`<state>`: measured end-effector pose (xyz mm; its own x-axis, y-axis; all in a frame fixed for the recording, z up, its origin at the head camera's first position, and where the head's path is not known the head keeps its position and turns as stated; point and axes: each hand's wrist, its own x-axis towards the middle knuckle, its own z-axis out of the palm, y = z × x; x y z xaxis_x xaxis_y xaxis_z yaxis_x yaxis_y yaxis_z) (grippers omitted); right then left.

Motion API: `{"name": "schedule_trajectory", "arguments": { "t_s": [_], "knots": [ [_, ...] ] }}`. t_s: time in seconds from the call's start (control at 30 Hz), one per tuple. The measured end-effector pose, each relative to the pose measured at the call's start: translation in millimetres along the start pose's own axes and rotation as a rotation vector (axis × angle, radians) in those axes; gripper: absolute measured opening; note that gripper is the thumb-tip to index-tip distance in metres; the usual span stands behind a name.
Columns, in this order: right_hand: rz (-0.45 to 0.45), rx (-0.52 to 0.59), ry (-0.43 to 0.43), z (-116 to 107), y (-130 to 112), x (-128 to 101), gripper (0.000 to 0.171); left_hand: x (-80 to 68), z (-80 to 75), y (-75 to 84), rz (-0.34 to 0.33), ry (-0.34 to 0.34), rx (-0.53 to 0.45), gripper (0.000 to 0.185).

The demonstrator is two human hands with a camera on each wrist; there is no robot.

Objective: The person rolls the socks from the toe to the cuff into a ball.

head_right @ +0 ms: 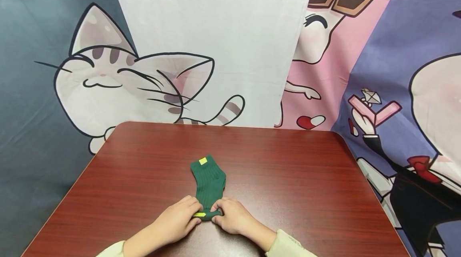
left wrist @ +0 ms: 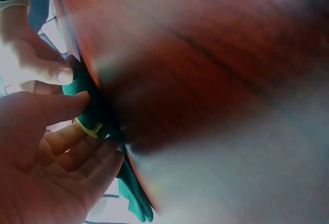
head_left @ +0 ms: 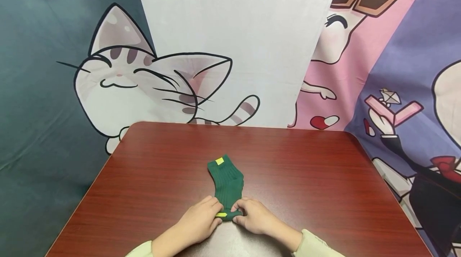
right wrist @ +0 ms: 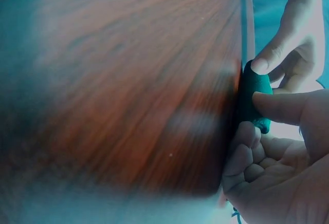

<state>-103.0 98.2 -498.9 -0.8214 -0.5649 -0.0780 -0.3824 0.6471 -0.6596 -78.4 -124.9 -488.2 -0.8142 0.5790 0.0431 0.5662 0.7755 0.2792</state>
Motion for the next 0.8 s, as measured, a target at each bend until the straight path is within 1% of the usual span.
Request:
{"name": "schedule_trajectory", "arguments": {
  "t_s": [0.13,0.3,0.43,0.57,0.67,0.8],
  "knots": [
    [-0.010,-0.008,0.009,-0.4,0.5,-0.1,0.010,0.0,-2.1,1.3,-0.006,-0.001,-0.016,0.017],
    [-0.009,-0.026,0.010,-1.9,-0.2,-1.1,0.006,-0.3,-0.4,0.4,-0.021,-0.004,-0.030,0.018],
    [-0.015,-0.056,0.021,-3.4,-0.8,-2.8,0.006,1.4,0.7,-1.3,-0.033,-0.032,-0.049,0.018],
    [-0.059,-0.106,0.028,-4.3,0.4,-3.8,0.007,4.5,-1.3,-2.0,-0.041,-0.054,-0.058,0.017],
    [-0.103,-0.145,0.031,-4.4,1.8,-4.8,0.015,6.2,-3.5,-2.5,-0.045,-0.050,-0.057,0.014],
    [-0.126,-0.172,0.060,-3.8,2.1,-6.3,0.030,7.3,-4.4,-3.6,-0.048,-0.039,-0.054,0.011]
  ]
}}
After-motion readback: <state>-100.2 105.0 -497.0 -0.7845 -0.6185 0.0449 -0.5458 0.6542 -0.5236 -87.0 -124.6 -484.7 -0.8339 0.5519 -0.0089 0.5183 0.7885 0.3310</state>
